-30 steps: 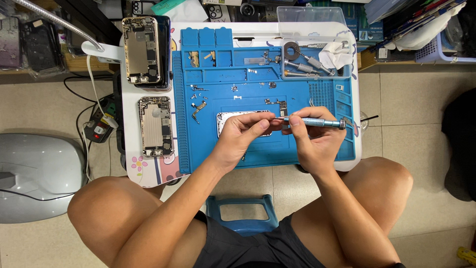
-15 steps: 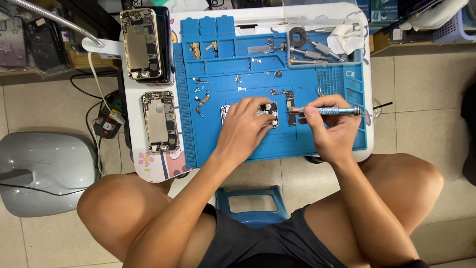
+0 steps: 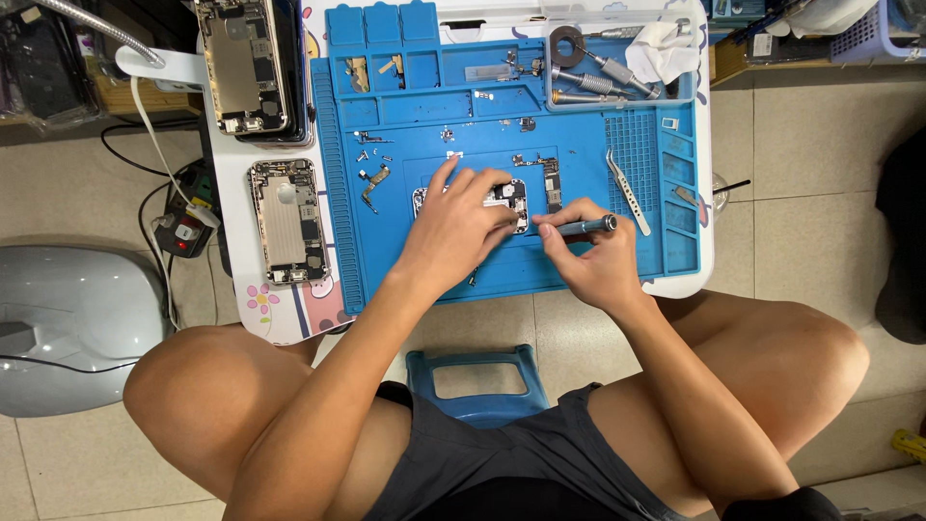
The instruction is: The person uses a screwdriver to remove screws from a disassembled electronic device placed on a blue work mat. They carefully place the screws and small components into designated compartments on the mat.
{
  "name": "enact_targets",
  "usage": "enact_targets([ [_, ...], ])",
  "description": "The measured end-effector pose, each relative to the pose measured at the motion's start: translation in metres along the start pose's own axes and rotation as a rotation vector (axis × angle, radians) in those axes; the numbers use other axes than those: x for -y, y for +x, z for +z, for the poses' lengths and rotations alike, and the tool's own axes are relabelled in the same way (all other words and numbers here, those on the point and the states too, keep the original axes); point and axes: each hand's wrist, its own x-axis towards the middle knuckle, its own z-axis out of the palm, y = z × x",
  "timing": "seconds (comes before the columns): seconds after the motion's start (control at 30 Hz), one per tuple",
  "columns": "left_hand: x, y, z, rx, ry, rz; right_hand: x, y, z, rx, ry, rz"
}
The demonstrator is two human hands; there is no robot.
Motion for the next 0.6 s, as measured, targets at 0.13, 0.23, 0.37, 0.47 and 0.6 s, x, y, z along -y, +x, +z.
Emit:
enact_targets([
  [0.13, 0.002, 0.007, 0.007, -0.018, -0.057, -0.06, -0.002, -0.002, 0.001, 0.037, -0.04, 0.02],
  [0.23, 0.005, 0.011, 0.009, -0.041, -0.092, -0.088, 0.0, 0.0, 0.003, 0.039, -0.029, 0.018],
  [0.37, 0.011, 0.013, 0.017, -0.051, -0.129, -0.115, -0.003, 0.0, 0.005, 0.051, -0.03, 0.033],
  [0.47, 0.01, 0.015, 0.012, -0.048, -0.173, -0.138, -0.001, 0.002, 0.005, 0.053, -0.026, 0.024],
  [0.6, 0.01, 0.017, 0.011, -0.038, -0.201, -0.162, -0.005, 0.003, 0.003, 0.081, -0.064, -0.001],
])
